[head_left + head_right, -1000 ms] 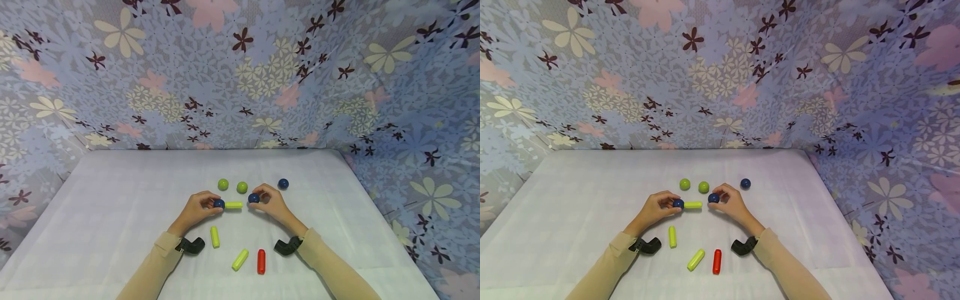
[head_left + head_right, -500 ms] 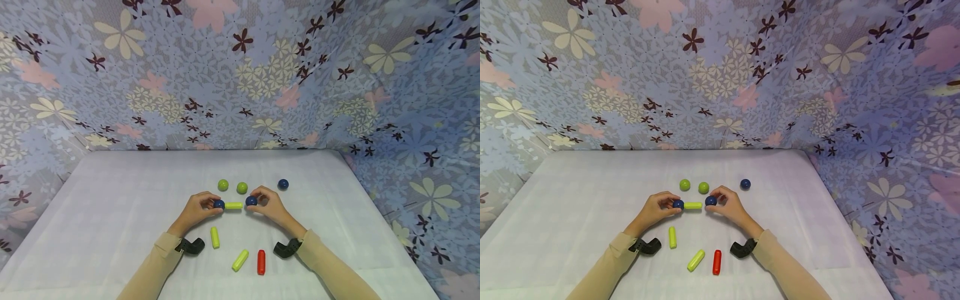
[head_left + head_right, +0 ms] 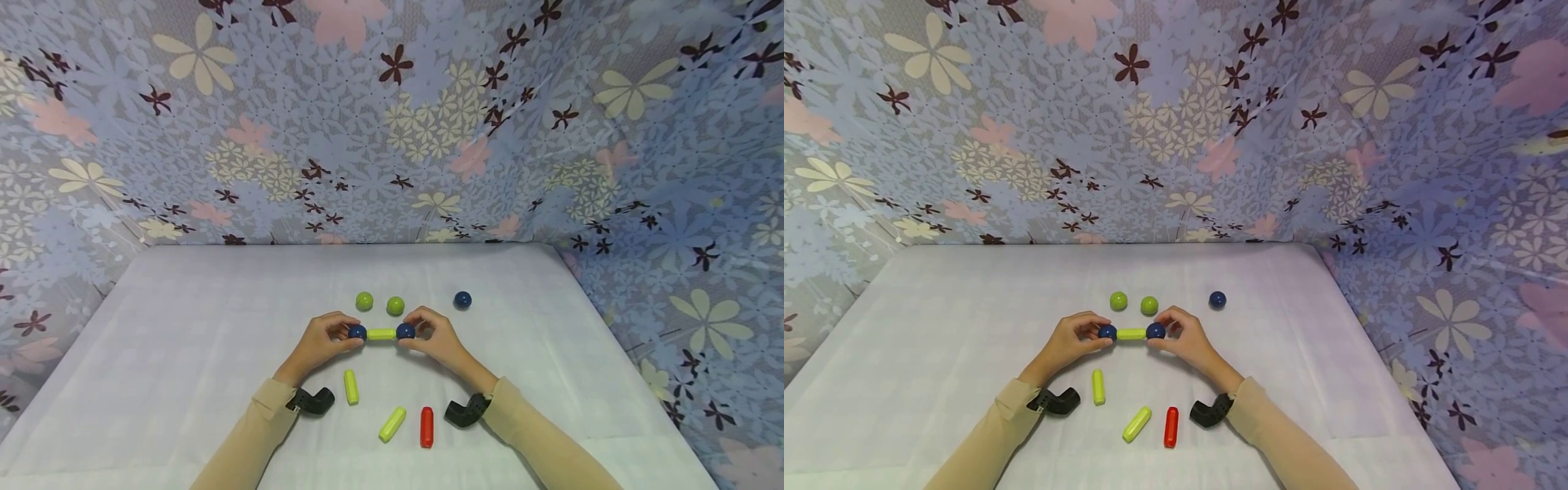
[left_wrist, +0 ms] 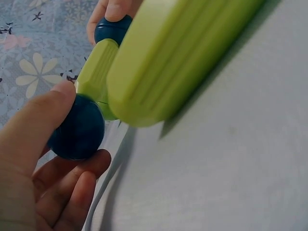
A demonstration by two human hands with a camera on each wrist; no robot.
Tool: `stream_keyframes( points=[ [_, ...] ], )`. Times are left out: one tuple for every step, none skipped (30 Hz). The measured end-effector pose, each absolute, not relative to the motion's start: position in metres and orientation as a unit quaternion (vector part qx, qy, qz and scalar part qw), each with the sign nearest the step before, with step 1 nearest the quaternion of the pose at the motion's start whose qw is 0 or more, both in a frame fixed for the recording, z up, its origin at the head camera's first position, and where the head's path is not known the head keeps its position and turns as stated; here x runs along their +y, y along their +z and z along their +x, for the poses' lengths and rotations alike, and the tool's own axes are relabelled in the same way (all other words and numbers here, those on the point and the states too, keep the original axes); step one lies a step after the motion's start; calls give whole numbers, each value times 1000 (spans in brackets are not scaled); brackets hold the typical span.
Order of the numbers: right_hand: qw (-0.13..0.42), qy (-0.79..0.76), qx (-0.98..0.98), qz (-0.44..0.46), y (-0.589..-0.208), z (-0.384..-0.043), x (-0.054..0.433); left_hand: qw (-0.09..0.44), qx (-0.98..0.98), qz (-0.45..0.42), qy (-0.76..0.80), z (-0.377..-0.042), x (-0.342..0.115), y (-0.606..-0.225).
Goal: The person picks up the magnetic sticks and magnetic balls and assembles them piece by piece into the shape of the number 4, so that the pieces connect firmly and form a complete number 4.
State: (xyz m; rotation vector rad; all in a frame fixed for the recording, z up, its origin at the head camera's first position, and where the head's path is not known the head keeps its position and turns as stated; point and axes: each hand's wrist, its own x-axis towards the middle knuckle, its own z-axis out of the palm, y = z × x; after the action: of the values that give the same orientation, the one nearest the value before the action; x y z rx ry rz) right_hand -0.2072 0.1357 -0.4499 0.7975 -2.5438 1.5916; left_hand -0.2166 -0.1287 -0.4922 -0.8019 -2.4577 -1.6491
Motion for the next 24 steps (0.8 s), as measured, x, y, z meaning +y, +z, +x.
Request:
stream_keyframes(
  points=[
    [17, 513, -820, 255, -450, -207, 135, 40, -801, -261, -537, -216, -129, -492],
    [15, 513, -821, 252, -450, -207, 135, 41, -801, -262, -537, -216, -129, -492],
    [15, 513, -821, 251, -450, -206, 135, 43, -800, -263, -537, -216, -129, -492],
    [14, 513, -821, 250, -451, -206, 135, 43, -800, -263, -537, -215, -129, -492],
    [13, 513, -821, 250, -451, -206, 135, 44, -800, -264, -537, -215, -129, -492],
    [12, 514, -821, 250, -452, -206, 135, 43, -800, -262, -538, -215, -129, -492],
    [11, 515, -820, 249, -452, -207, 135, 43, -802, -260, -536, -214, -129, -492],
    [11, 516, -819, 250, -453, -207, 135, 42, -803, -258, -535, -214, -129, -491],
    [11, 516, -819, 252, -453, -207, 136, 43, -806, -255, -533, -214, -129, -491],
    [11, 517, -818, 253, -454, -207, 136, 44, -808, -253, -530, -214, -129, -491],
    [11, 518, -817, 254, -454, -208, 136, 46, -810, -252, -527, -214, -129, -490],
    [10, 519, -816, 255, -454, -208, 136, 48, -812, -252, -524, -214, -129, -490],
    [10, 520, -815, 256, -454, -208, 136, 50, -814, -253, -521, -214, -129, -490],
    [9, 520, -815, 256, -455, -208, 136, 51, -814, -253, -520, -214, -129, -490],
    [8, 520, -815, 256, -455, -208, 136, 52, -814, -254, -520, -214, -129, -490],
    [6, 520, -815, 256, -455, -209, 136, 52, -815, -254, -519, -215, -129, -490],
    [3, 519, -816, 255, -455, -209, 136, 52, -816, -253, -517, -215, -129, -491],
    [1, 518, -817, 254, -455, -209, 136, 51, -817, -252, -517, -215, -129, -491],
    [-1, 517, -818, 253, -455, -209, 136, 50, -818, -250, -515, -216, -129, -491],
    [-3, 517, -818, 253, -455, -209, 136, 49, -820, -248, -514, -216, -129, -492],
    [-6, 516, -819, 252, -455, -209, 136, 48, -821, -246, -513, -216, -129, -492],
    [-8, 515, -819, 252, -455, -209, 136, 46, -822, -245, -512, -217, -129, -492],
    [-10, 513, -820, 253, -455, -209, 136, 45, -823, -244, -511, -217, -129, -492],
    [-12, 512, -821, 255, -455, -209, 136, 43, -823, -243, -511, -217, -129, -492]
  ],
)
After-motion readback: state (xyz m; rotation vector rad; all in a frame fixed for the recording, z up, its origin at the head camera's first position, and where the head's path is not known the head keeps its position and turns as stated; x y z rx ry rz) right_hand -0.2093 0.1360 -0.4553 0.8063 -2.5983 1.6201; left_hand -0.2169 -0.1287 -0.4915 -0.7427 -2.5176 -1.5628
